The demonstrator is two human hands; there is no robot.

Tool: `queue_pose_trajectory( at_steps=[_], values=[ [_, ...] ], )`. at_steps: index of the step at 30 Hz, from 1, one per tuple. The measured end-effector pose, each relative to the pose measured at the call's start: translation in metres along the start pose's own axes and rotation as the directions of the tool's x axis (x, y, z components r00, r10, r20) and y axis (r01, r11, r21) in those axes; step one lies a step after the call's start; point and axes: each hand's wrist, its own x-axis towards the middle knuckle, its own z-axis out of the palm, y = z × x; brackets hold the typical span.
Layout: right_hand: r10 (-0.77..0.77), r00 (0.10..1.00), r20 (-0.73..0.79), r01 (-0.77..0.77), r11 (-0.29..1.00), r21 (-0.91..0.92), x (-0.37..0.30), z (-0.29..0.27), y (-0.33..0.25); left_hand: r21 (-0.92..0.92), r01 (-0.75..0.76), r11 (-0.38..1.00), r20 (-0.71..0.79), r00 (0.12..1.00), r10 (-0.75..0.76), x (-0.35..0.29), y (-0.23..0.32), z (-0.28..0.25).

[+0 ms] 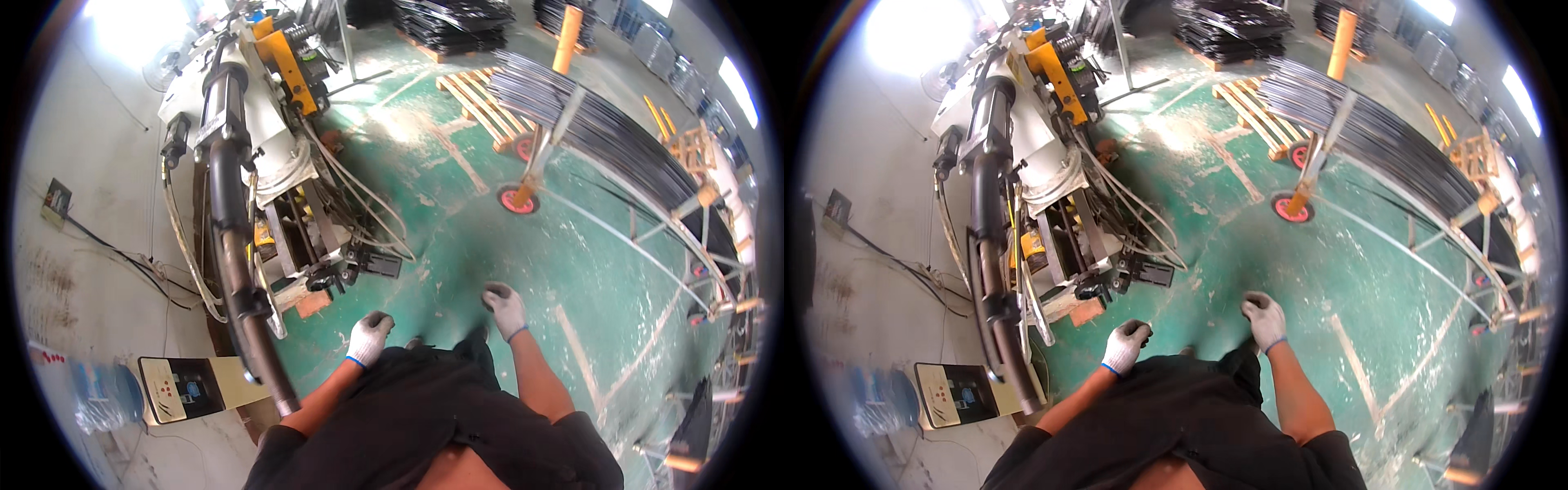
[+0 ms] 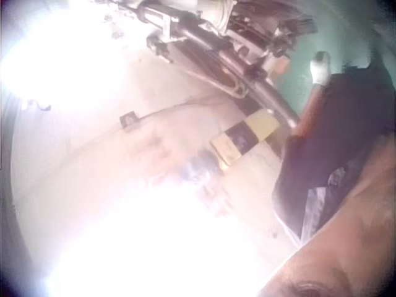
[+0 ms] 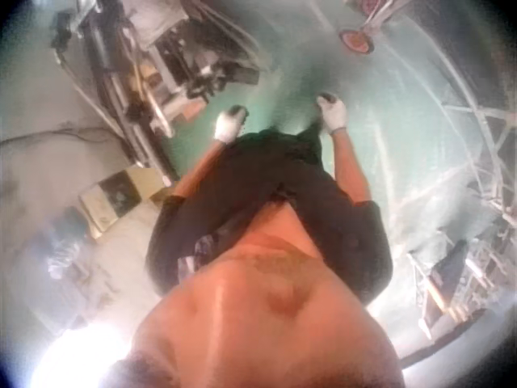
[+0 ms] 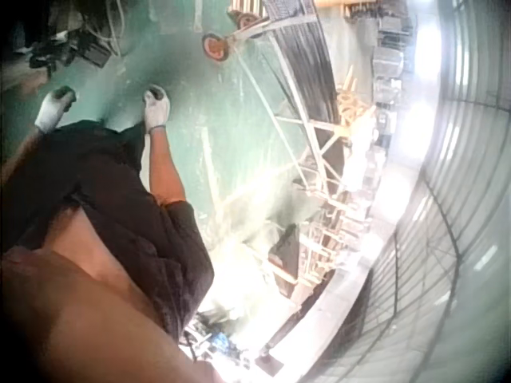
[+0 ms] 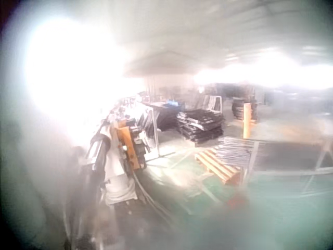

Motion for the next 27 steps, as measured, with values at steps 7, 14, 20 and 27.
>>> queue_pose_trajectory(
  at_steps=[7,14,20,27],
  values=[
    [0.039,0.983,0.181,-0.028,0.998,-0.062,0.114,-0.057,-0.025,-0.319,-0.089,0.943,-0.272,0.962,-0.002,0.097,0.091,0.086],
    [-0.178,0.902,0.393,0.259,0.952,-0.164,0.23,-0.044,-0.122,-0.064,-0.247,0.967,-0.285,0.933,0.219,0.189,0.19,0.123],
    [-0.167,0.843,0.511,0.281,0.947,-0.154,0.354,0.019,-0.174,0.02,-0.405,0.914,-0.499,0.788,0.36,0.341,0.258,0.071],
    [-0.119,0.862,0.494,0.188,0.978,-0.093,0.505,0.06,-0.225,0.469,-0.429,0.772,-0.648,0.426,0.631,0.518,0.391,-0.023]
  ],
)
